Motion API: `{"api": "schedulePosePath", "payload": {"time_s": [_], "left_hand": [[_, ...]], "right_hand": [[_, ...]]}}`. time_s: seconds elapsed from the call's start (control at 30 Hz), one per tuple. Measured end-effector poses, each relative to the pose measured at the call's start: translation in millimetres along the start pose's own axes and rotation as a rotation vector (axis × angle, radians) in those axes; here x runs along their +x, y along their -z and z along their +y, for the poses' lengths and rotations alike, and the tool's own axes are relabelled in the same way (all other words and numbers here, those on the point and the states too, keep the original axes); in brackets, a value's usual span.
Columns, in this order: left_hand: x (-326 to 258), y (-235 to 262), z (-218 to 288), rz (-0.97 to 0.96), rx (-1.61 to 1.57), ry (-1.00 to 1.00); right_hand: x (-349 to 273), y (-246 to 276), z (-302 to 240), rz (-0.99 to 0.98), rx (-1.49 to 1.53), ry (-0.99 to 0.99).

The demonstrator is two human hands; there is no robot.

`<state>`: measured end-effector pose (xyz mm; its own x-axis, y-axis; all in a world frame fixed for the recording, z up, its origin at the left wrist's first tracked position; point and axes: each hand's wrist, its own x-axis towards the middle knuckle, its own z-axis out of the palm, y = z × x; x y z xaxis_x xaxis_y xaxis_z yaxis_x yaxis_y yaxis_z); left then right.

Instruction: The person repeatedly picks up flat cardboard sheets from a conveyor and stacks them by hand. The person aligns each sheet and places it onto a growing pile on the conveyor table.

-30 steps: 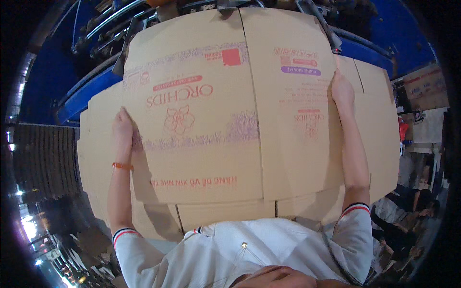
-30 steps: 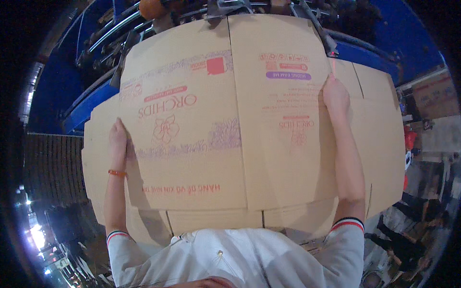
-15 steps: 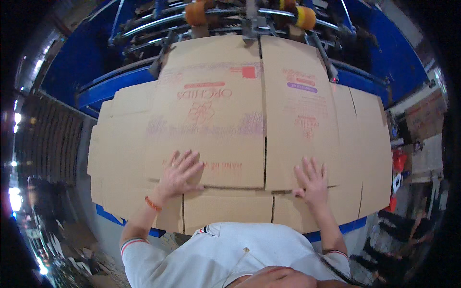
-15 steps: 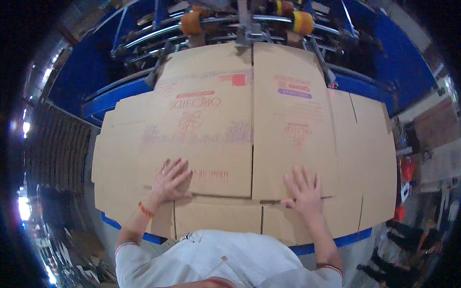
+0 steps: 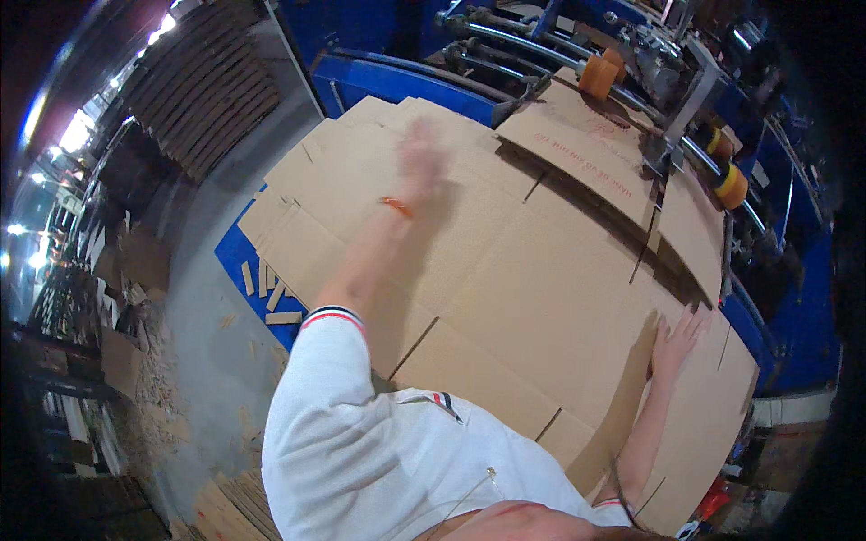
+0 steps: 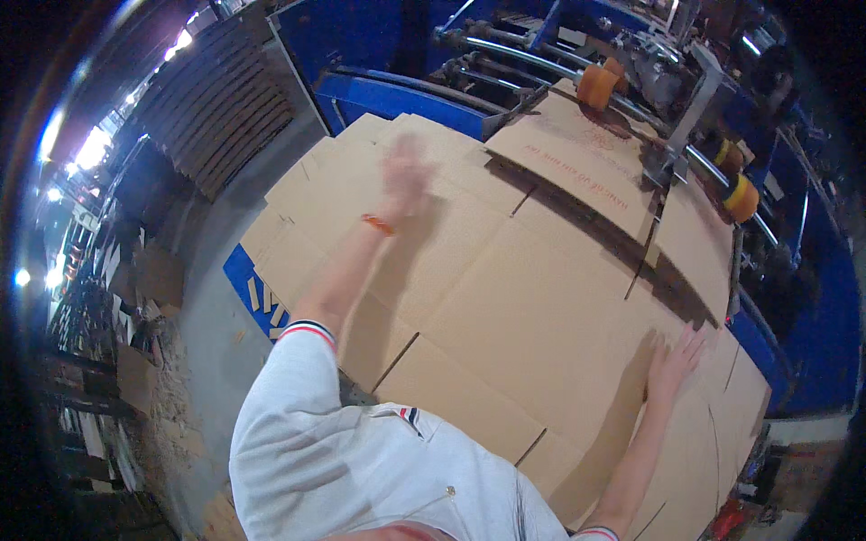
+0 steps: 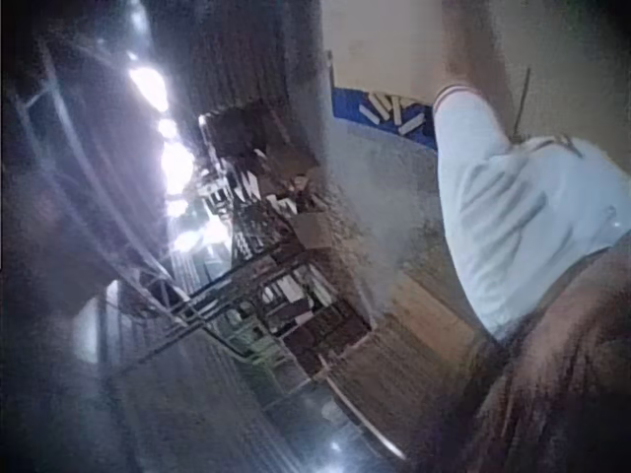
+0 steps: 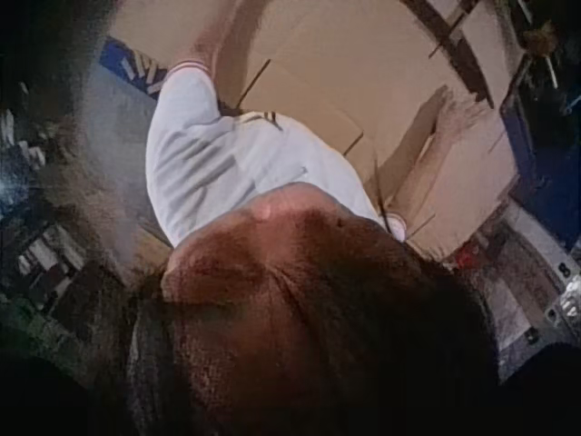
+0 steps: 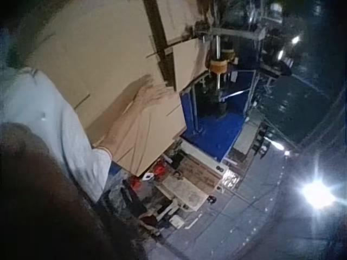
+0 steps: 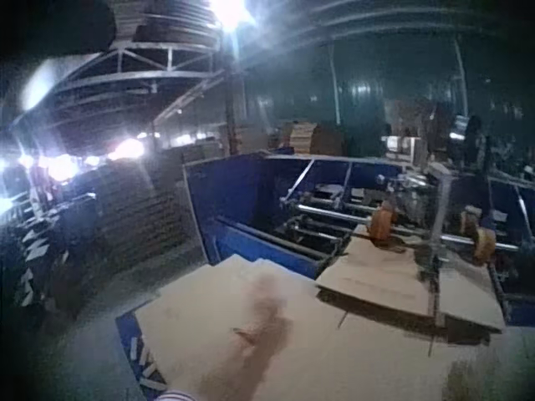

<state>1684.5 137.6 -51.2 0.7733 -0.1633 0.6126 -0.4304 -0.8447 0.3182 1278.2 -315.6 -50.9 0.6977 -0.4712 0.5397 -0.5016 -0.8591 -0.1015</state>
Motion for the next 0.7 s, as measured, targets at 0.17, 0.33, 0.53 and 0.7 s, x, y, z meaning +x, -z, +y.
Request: {"api": "schedulePosePath", "payload": {"time_s": [0.17,0.33,0.53,0.7], "left_hand": [[-22.3,66.7,-151.7,-0.146,0.534,0.6],[2.4,107.9,-162.8,-0.398,0.309,0.582],[30.6,179.4,-124.0,-0.181,0.556,0.276],[75.7,261.4,-31.6,-0.164,0.72,0.031]], "right_hand": [[-51.3,13.4,-6.1,-0.228,0.124,-0.142],[-47.0,10.7,-8.3,-0.2,0.05,-0.202],[-58.6,11.9,-13.2,-0.137,0.032,-0.168],[-98.6,36.8,-25.0,-0.13,-0.024,-0.108]]}}
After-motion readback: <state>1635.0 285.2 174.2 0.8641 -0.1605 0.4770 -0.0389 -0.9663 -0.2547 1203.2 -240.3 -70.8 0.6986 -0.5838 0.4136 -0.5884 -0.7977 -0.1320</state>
